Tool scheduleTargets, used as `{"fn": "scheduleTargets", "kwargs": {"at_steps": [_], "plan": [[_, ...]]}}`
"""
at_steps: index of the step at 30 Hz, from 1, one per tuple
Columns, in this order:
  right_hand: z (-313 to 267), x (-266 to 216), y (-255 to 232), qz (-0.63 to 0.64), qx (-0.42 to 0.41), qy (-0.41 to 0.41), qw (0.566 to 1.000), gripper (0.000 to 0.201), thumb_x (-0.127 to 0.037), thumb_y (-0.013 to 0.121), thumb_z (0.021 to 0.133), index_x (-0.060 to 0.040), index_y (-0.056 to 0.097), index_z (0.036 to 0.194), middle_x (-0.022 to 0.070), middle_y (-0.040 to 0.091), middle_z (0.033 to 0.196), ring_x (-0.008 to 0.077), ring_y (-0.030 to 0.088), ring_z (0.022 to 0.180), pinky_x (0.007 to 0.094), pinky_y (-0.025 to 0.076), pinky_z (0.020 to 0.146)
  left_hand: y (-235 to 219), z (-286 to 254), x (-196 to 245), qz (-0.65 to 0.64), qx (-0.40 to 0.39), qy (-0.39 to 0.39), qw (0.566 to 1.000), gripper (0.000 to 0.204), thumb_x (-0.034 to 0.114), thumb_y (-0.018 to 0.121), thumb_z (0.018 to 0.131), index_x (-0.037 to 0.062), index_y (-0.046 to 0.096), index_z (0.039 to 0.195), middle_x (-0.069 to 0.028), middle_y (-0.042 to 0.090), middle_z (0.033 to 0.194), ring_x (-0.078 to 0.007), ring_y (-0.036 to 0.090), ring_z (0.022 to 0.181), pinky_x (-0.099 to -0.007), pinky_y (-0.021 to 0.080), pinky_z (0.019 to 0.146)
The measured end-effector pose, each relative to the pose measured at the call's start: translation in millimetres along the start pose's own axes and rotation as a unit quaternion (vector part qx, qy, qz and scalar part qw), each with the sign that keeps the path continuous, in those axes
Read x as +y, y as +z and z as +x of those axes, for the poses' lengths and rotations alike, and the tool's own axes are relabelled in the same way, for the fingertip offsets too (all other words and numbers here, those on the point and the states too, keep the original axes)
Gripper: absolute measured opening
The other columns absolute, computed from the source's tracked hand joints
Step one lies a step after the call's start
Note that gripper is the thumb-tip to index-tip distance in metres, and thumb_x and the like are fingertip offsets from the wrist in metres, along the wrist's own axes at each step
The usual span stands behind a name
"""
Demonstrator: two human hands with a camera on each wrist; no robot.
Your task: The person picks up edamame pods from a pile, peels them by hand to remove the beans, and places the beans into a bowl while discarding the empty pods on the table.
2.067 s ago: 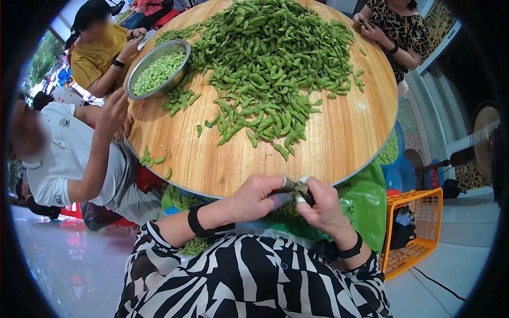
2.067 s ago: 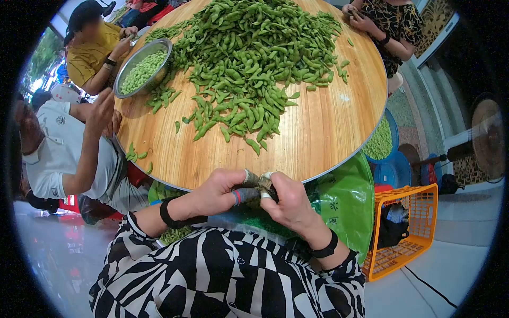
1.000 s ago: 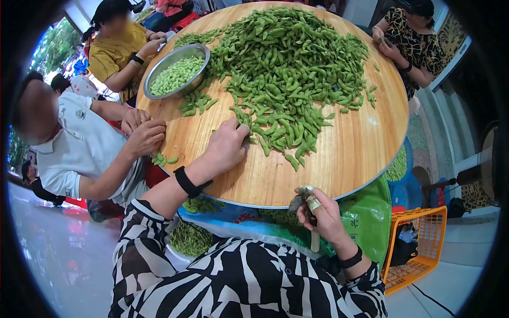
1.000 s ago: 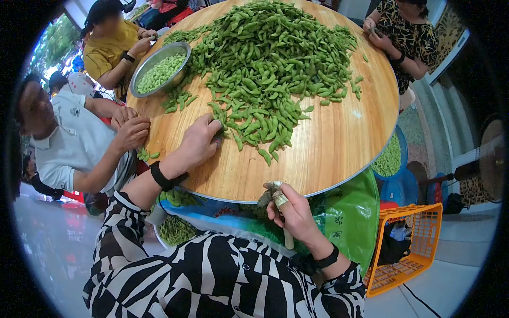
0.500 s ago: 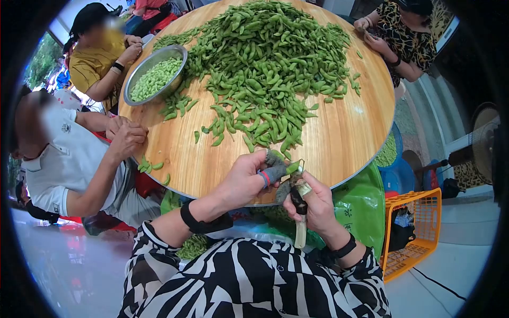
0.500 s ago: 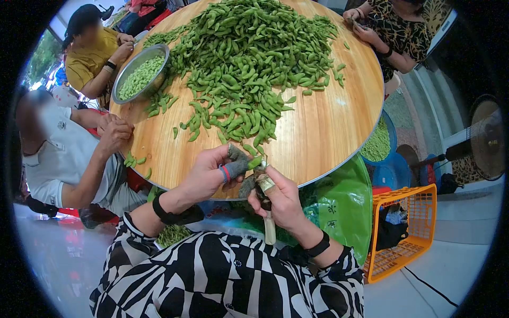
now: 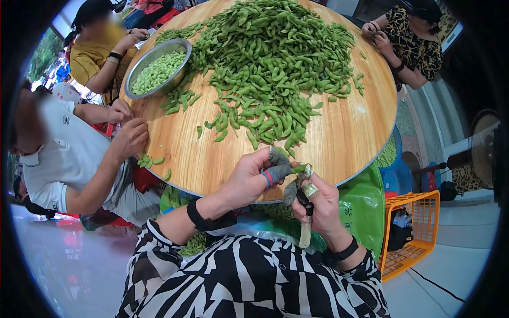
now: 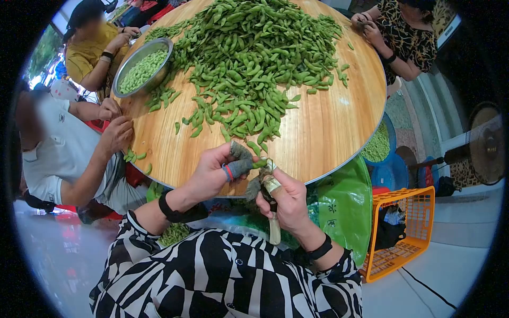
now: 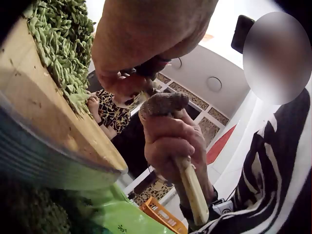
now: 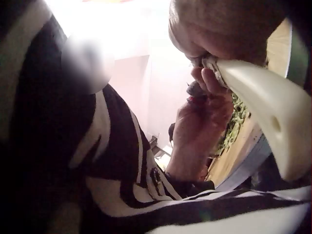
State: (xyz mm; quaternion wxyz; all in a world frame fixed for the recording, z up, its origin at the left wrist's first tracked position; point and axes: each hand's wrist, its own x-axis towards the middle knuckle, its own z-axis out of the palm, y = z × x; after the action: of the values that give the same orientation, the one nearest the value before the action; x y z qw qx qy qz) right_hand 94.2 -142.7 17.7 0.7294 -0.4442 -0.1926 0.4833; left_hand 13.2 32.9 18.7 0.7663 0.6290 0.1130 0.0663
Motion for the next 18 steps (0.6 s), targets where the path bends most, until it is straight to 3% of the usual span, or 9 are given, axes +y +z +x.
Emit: {"fn": "scheduleTargets", "kwargs": {"at_steps": [5, 6, 8, 9, 11, 12, 14, 16, 18], "plan": [[5.5, -1.8, 4.6, -0.021, 0.046, 0.007, 0.999, 0.037, -0.014, 0.039, 0.100, -0.0026, 0.044, 0.134, 0.0043, 0.051, 0.066, 0.0065, 0.040, 0.047, 0.0192, 0.033, 0.041, 4.1, 0.8, -4.8, -0.016, 0.024, 0.029, 0.999, 0.020, 0.016, 0.060, 0.092, 0.0040, 0.063, 0.108, 0.0012, 0.059, 0.074, -0.0035, 0.053, 0.062, -0.0179, 0.040, 0.052], [7.5, -3.2, 4.2, 0.040, 0.046, 0.023, 0.998, 0.037, -0.013, 0.039, 0.099, -0.0019, 0.044, 0.134, 0.0060, 0.054, 0.070, 0.0066, 0.039, 0.047, 0.0196, 0.033, 0.041, 2.8, 0.7, -3.7, -0.016, 0.024, 0.029, 0.999, 0.020, 0.016, 0.060, 0.092, 0.0040, 0.063, 0.108, 0.0012, 0.059, 0.074, -0.0035, 0.053, 0.062, -0.0179, 0.040, 0.052], [7.6, -5.2, 4.4, 0.102, 0.046, 0.040, 0.993, 0.036, -0.013, 0.039, 0.099, -0.0013, 0.044, 0.133, 0.0077, 0.056, 0.075, 0.0067, 0.039, 0.047, 0.0199, 0.033, 0.041, -1.5, 0.3, -0.4, -0.168, -0.013, -0.084, 0.982, 0.020, 0.017, 0.059, 0.092, 0.0049, 0.062, 0.108, -0.0006, 0.058, 0.071, -0.0051, 0.051, 0.056, -0.0193, 0.038, 0.047], [7.4, -6.9, 4.4, 0.113, 0.025, 0.042, 0.992, 0.037, -0.012, 0.040, 0.099, -0.0001, 0.044, 0.133, 0.0096, 0.058, 0.080, 0.0067, 0.039, 0.046, 0.0202, 0.033, 0.040, -2.9, -0.2, -0.7, -0.167, -0.012, -0.083, 0.982, 0.020, 0.017, 0.059, 0.092, 0.0049, 0.062, 0.108, -0.0006, 0.058, 0.071, -0.0051, 0.051, 0.056, -0.0193, 0.038, 0.047], [6.2, -8.1, 2.2, 0.124, 0.003, 0.046, 0.991, 0.037, -0.012, 0.040, 0.098, 0.0011, 0.044, 0.133, 0.0114, 0.060, 0.085, 0.0068, 0.039, 0.045, 0.0204, 0.034, 0.040, -4.0, -2.0, -4.8, -0.358, -0.067, -0.163, 0.917, 0.022, 0.018, 0.059, 0.092, 0.0040, 0.061, 0.108, -0.0018, 0.056, 0.068, -0.0066, 0.048, 0.051, -0.0207, 0.036, 0.044], [5.4, -6.8, 0.4, 0.142, -0.012, 0.052, 0.988, 0.037, -0.012, 0.040, 0.098, 0.0021, 0.043, 0.132, 0.0125, 0.060, 0.087, 0.0070, 0.039, 0.045, 0.0205, 0.034, 0.040, -4.2, -2.8, -8.7, -0.358, -0.066, -0.163, 0.917, 0.022, 0.018, 0.059, 0.092, 0.0040, 0.061, 0.108, -0.0018, 0.056, 0.068, -0.0066, 0.048, 0.051, -0.0207, 0.036, 0.044], [4.2, -3.3, -4.1, 0.159, -0.028, 0.061, 0.985, 0.037, -0.012, 0.041, 0.098, 0.0031, 0.043, 0.132, 0.0136, 0.061, 0.089, 0.0071, 0.039, 0.045, 0.0205, 0.034, 0.039, -4.1, -4.0, -16.0, -0.438, -0.122, -0.173, 0.874, 0.026, 0.016, 0.057, 0.093, -0.0006, 0.060, 0.112, -0.0045, 0.060, 0.072, -0.0077, 0.049, 0.051, -0.0227, 0.035, 0.040], [3.1, 1.0, -9.2, 0.212, -0.083, 0.049, 0.972, 0.039, -0.012, 0.042, 0.097, 0.0038, 0.042, 0.133, 0.0141, 0.061, 0.089, 0.0077, 0.040, 0.045, 0.0205, 0.033, 0.039, -2.4, -7.1, -9.4, -0.438, -0.136, -0.171, 0.872, 0.023, 0.016, 0.058, 0.093, 0.0014, 0.061, 0.111, -0.0037, 0.058, 0.070, -0.0084, 0.049, 0.051, -0.0220, 0.036, 0.043], [4.2, 0.8, -13.1, 0.203, -0.082, 0.041, 0.975, 0.039, -0.012, 0.043, 0.097, 0.0033, 0.042, 0.133, 0.0142, 0.060, 0.088, 0.0080, 0.040, 0.045, 0.0206, 0.033, 0.039, -0.8, -5.4, -3.0, -0.437, -0.152, -0.168, 0.871, 0.020, 0.015, 0.059, 0.092, 0.0035, 0.062, 0.109, -0.0028, 0.057, 0.068, -0.0091, 0.049, 0.051, -0.0214, 0.037, 0.045]]}}
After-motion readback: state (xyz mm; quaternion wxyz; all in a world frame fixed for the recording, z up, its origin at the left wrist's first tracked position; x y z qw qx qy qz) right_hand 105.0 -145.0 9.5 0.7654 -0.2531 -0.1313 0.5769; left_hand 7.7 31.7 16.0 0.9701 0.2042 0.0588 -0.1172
